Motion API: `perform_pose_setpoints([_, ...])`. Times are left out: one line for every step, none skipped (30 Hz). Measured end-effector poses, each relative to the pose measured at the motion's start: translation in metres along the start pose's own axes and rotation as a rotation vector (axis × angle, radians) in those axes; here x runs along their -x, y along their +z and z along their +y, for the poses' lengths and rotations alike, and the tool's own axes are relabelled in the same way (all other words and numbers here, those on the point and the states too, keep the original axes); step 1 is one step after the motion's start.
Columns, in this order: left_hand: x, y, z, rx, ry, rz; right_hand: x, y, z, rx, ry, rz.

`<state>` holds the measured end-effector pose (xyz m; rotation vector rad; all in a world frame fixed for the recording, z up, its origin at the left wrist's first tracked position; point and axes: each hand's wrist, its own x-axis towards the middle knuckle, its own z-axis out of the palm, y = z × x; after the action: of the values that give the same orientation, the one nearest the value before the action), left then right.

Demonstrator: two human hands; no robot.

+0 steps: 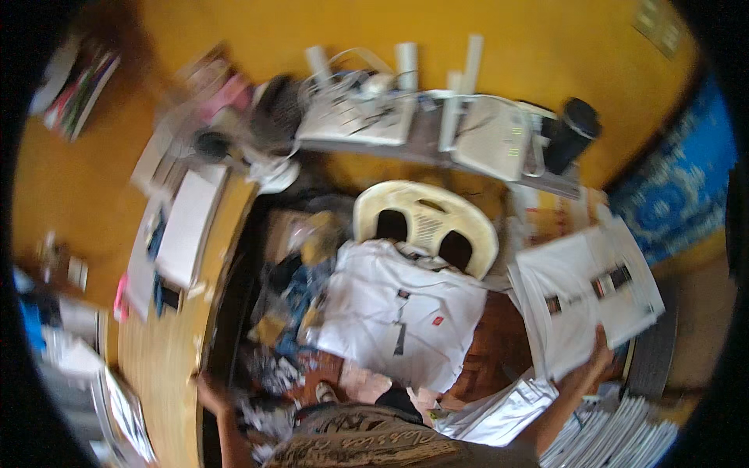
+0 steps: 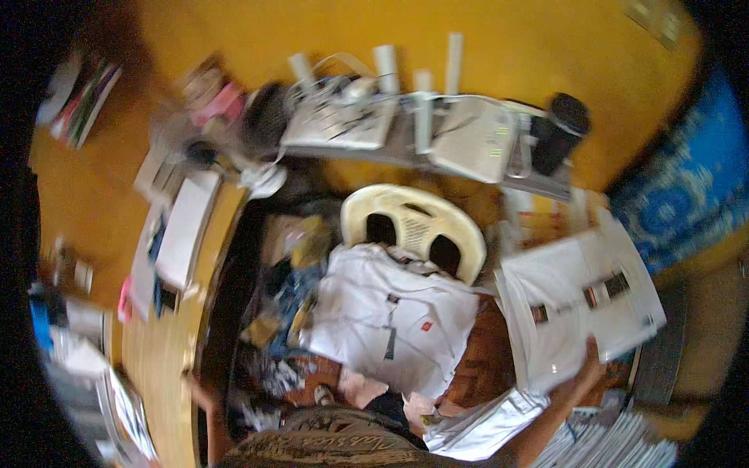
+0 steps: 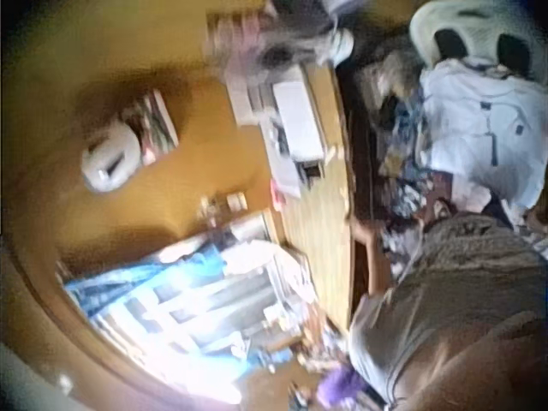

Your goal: The person folds white t-shirts and places them into clear plastic bags. They then secure the bags by tying them with blue and black straps. The packaged shirts are stacked on the table and later placed into a large white bag.

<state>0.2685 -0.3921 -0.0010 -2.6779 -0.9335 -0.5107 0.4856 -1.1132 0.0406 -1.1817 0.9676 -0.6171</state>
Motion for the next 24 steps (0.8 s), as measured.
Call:
perform_pose_setpoints([-0.029,-0.044,0.085,0.238,-0.115,-0.14,0.03,-0.016,-0.004,0.007,-0.025,-0.006])
perform_pose_setpoints([-0.025,-0.05,0.103,0.398,0.173,0.137,0.027,-0.046,0.002,0.089,0.019,-0.038])
perform_pose_setpoints([-0.021,-0.033,0.112,0.615,0.216,0.0,0.042,-0.06,0.005,0.222,-0.161,-0.061])
perform_pose_setpoints([-0.008,-0.013,0.123,0.765,0.032,-0.318,0.073,-0.059,-0.003,0.244,-0.118,-0.087])
perform_pose_setpoints([-0.003,0.004,0.143,0.883,0.309,-0.191,0.106,-0.056,-0.008,0.31,-0.19,-0.107])
perform_pose_setpoints([0.005,0.005,0.17,1.058,0.206,-0.476,0.137,-0.055,-0.009,0.373,-0.267,-0.119])
perform_pose_setpoints([0.005,-0.005,0.196,1.126,0.255,-0.63,0.159,-0.054,-0.009,0.365,-0.218,-0.136])
perform_pose_setpoints([0.019,0.028,0.213,1.324,0.304,-0.727,0.183,-0.055,-0.008,0.356,-0.169,-0.154])
perform_pose_setpoints([0.027,0.036,0.23,1.39,0.314,-0.88,0.207,-0.056,-0.005,0.348,-0.12,-0.166])
perform_pose_setpoints([0.039,0.043,0.244,1.463,0.151,-1.172,0.231,-0.055,-0.003,0.263,-0.065,-0.298])
perform_pose_setpoints([0.046,0.039,0.254,1.517,-0.04,-1.453,0.255,-0.05,0.0,0.175,-0.005,-0.426])
perform_pose_setpoints([0.049,0.035,0.252,1.542,-0.234,-1.741,0.281,-0.045,0.003,0.084,0.056,-0.545])
perform_pose_setpoints([0.049,0.033,0.234,1.704,-0.259,-1.77,0.311,-0.037,0.002,0.092,0.076,-0.571])
perform_pose_setpoints([0.049,0.027,0.213,1.88,-0.29,-1.791,0.339,-0.028,0.003,0.072,0.059,-0.653])
perform_pose_setpoints([0.049,0.018,0.188,2.065,-0.326,-1.792,0.366,-0.018,0.006,0.056,0.044,-0.745])
perform_pose_setpoints([0.046,0.006,0.162,2.251,-0.359,-1.777,0.39,-0.011,0.009,0.036,0.034,-0.84])
perform_pose_setpoints([0.045,-0.008,0.135,2.428,-0.393,-1.763,0.405,-0.007,0.015,0.067,0.02,-0.94])
perform_pose_setpoints([0.041,-0.023,0.107,2.612,-0.426,-1.732,0.413,-0.002,0.022,0.099,0.006,-1.044])
perform_pose_setpoints([0.027,-0.046,0.064,2.649,-0.446,-1.755,0.426,0.0,0.028,0.126,-0.012,-1.128])
perform_pose_setpoints([0.016,-0.067,0.012,2.7,-0.479,-1.751,0.452,0.006,0.031,0.104,0.0,-1.159])
perform_pose_setpoints([0.018,-0.078,-0.024,2.665,-0.379,-1.534,0.483,0.018,0.031,0.083,0.016,-1.21])
perform_pose_setpoints([0.023,-0.083,-0.065,2.517,-0.331,-1.34,0.514,0.027,0.037,0.053,0.033,-1.259])
perform_pose_setpoints([0.016,-0.106,-0.103,2.479,-0.202,-1.164,0.537,0.036,0.042,-0.002,0.121,-1.359])
perform_pose_setpoints([0.024,-0.102,-0.136,2.498,-0.223,-1.007,0.572,0.042,0.045,-0.017,0.181,-1.346])
